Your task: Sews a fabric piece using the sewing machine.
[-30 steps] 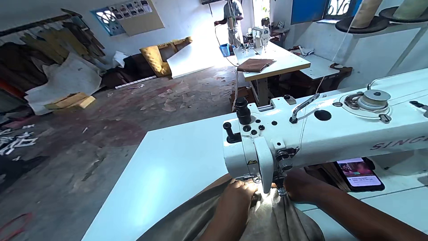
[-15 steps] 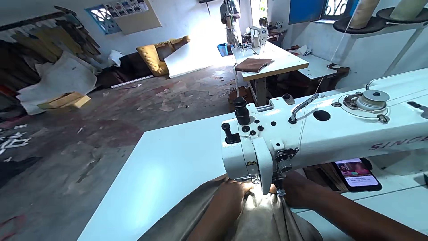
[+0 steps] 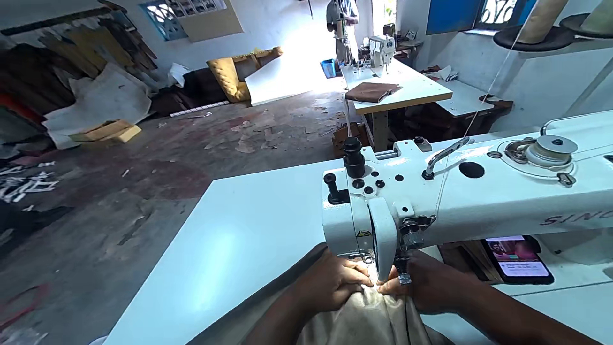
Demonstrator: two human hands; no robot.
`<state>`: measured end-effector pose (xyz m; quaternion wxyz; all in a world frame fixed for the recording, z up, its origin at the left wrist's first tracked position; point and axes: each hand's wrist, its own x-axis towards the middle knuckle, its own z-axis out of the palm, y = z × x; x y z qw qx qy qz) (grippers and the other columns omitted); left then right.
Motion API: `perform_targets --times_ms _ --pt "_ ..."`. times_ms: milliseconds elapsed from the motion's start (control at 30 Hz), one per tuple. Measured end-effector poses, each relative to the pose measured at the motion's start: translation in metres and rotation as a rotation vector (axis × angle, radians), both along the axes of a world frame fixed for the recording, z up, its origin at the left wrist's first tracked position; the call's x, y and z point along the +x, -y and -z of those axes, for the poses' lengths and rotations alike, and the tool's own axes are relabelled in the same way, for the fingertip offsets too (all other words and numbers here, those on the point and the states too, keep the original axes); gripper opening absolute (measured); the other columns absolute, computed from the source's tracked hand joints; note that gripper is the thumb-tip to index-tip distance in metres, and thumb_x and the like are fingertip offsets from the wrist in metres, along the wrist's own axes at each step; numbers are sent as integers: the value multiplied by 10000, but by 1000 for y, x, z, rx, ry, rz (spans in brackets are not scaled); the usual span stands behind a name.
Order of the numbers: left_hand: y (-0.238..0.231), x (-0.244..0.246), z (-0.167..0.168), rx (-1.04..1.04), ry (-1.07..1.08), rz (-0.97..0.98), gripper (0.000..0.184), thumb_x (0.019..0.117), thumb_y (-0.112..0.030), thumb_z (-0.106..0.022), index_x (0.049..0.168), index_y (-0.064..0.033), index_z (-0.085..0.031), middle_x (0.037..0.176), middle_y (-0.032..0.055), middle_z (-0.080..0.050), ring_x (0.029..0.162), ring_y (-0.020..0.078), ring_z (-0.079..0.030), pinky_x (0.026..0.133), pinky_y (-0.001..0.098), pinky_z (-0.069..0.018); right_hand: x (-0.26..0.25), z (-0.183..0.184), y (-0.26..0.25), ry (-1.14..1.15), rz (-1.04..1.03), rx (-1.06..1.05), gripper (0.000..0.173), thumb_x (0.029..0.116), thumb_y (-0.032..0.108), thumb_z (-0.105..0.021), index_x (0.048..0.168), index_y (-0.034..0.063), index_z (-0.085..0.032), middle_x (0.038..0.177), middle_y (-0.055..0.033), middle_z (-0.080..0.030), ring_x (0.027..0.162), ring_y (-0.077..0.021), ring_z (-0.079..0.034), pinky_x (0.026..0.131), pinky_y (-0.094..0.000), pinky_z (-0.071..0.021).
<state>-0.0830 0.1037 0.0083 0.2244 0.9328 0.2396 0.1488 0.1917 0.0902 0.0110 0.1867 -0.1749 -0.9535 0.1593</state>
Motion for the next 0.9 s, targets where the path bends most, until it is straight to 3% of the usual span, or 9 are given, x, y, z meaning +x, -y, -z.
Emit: perform_targets --times_ms 300,400,733,900 --pt "-14 -8 2 -147 19 48 240 1006 -186 -575 1088 -113 -789 1115 50 -752 1095 125 -674 1013 335 -490 -5 4 2 -6 26 -9 219 903 12 -626 1027 98 -785 987 -83 -766 955 -272 -721 862 -454 -557" --pt "-14 -8 0 -202 0 12 243 1015 -212 -589 1103 -98 -784 1135 67 -753 1119 135 -679 1028 353 -496 -4 -2 3 3 58 -54 215 918 5 -605 1013 81 -782 981 -102 -761 953 -287 -720 875 -472 -553" --pt "-24 -12 4 -194 -13 -168 266 984 -283 -638 985 -74 -802 955 39 -778 906 18 -702 870 234 -544 -8 -9 5 -15 121 -122 211 922 -22 -593 1004 44 -776 1001 -137 -760 973 -319 -720 898 -495 -543" --pt "-24 -15 7 -211 -141 -317 323 974 -320 -628 964 -39 -788 911 98 -761 869 132 -709 845 369 -560 -6 -14 10 -51 140 -60 158 953 27 -602 952 -1 -758 895 -192 -732 915 -386 -704 870 -531 -538"
